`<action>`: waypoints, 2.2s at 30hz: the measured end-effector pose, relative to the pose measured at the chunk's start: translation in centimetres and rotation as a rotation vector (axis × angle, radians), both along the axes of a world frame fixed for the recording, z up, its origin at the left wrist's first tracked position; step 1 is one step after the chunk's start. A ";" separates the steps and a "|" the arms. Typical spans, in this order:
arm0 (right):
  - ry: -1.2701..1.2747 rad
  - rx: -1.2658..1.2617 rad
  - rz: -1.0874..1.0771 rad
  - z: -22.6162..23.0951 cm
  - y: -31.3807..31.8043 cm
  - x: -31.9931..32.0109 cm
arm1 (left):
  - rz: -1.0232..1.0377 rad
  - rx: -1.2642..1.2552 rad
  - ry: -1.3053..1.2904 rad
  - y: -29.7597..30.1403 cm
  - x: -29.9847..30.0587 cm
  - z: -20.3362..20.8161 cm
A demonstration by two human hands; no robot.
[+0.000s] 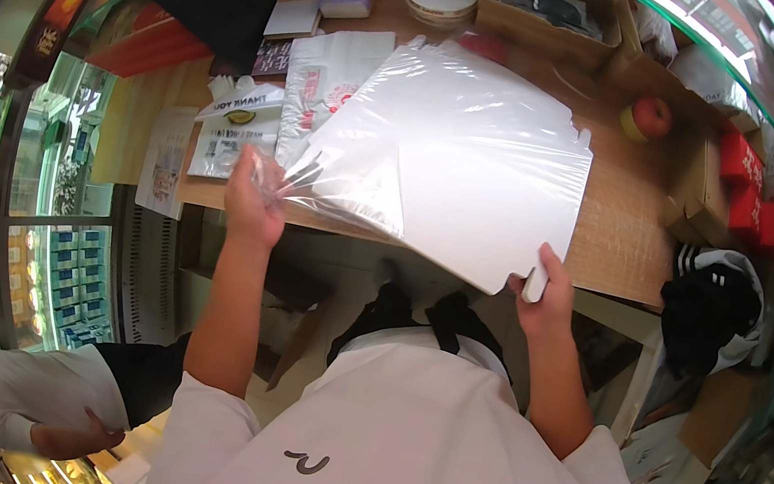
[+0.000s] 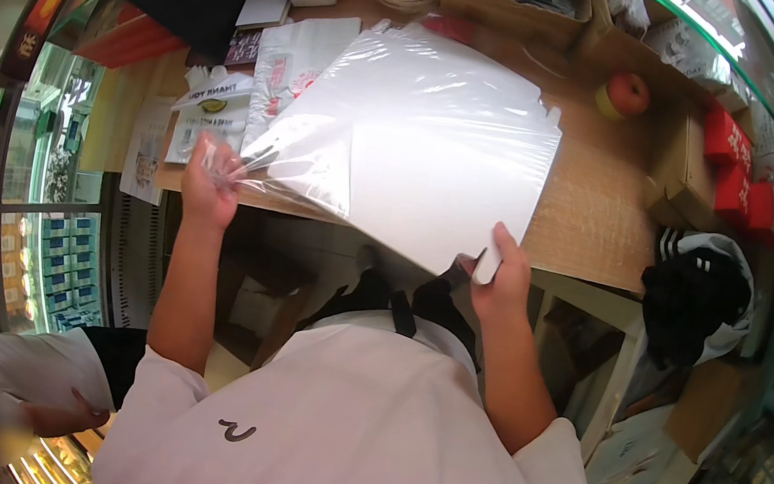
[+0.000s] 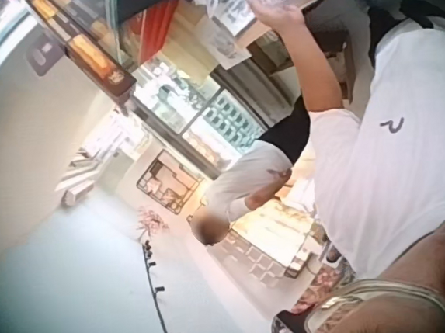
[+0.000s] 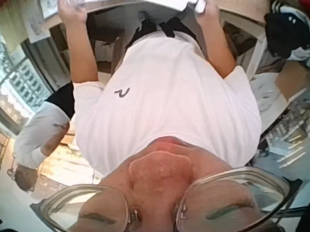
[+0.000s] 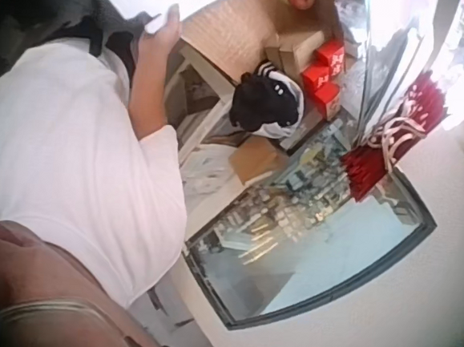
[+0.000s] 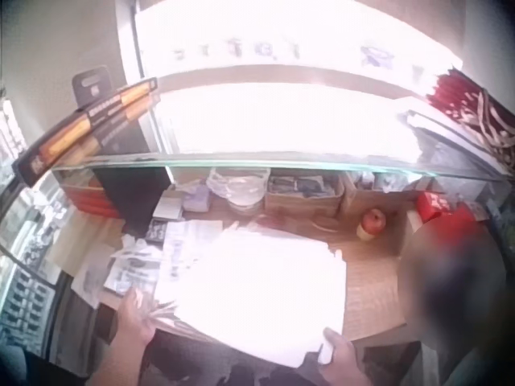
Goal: The person removes a flat white cardboard box from a plastic wrapper, folds it into shape, and stacks it with other boxes. They repeat this process with additional boxes, using a knife to cut open a plastic-wrapped stack before folding each unit.
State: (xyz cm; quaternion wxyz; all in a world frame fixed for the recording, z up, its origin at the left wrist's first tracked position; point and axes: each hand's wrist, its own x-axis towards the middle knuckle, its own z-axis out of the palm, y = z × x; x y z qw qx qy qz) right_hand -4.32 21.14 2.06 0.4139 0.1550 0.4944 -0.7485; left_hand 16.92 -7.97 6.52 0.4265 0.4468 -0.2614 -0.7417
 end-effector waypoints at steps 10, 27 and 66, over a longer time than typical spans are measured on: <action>0.083 -0.049 -0.181 3.7 -2.2 -0.2 | -0.377 -0.874 -0.864 0.2 4.8 2.0; 0.068 -0.049 -0.179 2.4 -0.9 -1.1 | -0.426 -0.435 -0.587 1.4 6.5 -5.6; -0.010 0.231 -0.051 -7.2 0.9 0.3 | 0.079 0.028 -0.362 3.8 4.9 -14.2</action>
